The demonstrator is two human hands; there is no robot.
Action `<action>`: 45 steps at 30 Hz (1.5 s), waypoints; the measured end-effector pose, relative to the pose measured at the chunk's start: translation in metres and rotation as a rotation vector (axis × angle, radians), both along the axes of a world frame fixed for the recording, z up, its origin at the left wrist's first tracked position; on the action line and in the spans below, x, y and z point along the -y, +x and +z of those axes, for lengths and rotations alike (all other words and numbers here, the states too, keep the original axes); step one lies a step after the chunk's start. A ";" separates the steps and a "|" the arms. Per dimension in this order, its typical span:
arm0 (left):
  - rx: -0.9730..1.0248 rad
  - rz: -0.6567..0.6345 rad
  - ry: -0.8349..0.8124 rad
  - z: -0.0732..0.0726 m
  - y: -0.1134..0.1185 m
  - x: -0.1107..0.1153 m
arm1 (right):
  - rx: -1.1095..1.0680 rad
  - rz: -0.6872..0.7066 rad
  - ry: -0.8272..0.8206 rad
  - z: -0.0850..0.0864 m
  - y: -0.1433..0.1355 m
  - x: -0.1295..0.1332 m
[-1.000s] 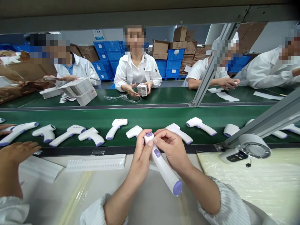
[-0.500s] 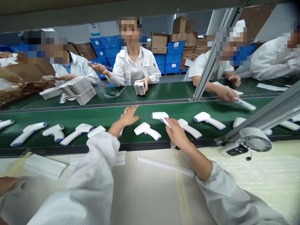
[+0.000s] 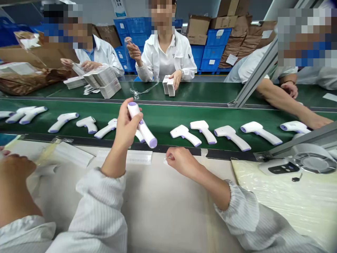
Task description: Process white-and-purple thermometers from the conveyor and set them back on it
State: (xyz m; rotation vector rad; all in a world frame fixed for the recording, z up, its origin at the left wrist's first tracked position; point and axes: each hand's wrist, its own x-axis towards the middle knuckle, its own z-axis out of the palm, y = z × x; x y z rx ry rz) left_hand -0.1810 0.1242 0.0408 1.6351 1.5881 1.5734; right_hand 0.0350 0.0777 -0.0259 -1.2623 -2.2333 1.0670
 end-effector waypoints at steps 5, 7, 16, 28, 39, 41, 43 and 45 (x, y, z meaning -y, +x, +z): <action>0.466 -0.069 -0.084 -0.006 0.022 0.053 | -0.005 0.002 -0.006 -0.011 -0.016 0.001; 0.518 -0.094 -0.126 -0.008 0.028 0.057 | -0.030 0.019 -0.028 -0.012 -0.015 0.002; 0.543 -0.230 -0.403 -0.018 0.083 0.077 | -1.084 -0.243 -0.431 0.024 0.024 0.008; 0.596 -0.282 -0.505 -0.016 0.127 0.095 | -1.104 -0.335 -0.230 0.039 0.029 0.012; 0.553 -0.289 -0.422 -0.025 0.125 0.095 | -1.084 -0.388 -0.226 0.042 0.028 0.014; 0.561 -0.301 -0.412 -0.026 0.123 0.096 | -1.134 -0.380 -0.288 0.041 0.027 0.011; 0.602 -0.354 -0.419 -0.025 0.121 0.095 | -1.212 -0.361 -0.412 0.041 0.027 0.007; 0.668 -0.444 -0.387 -0.023 0.120 0.091 | -1.280 -0.361 -0.537 0.042 0.032 0.005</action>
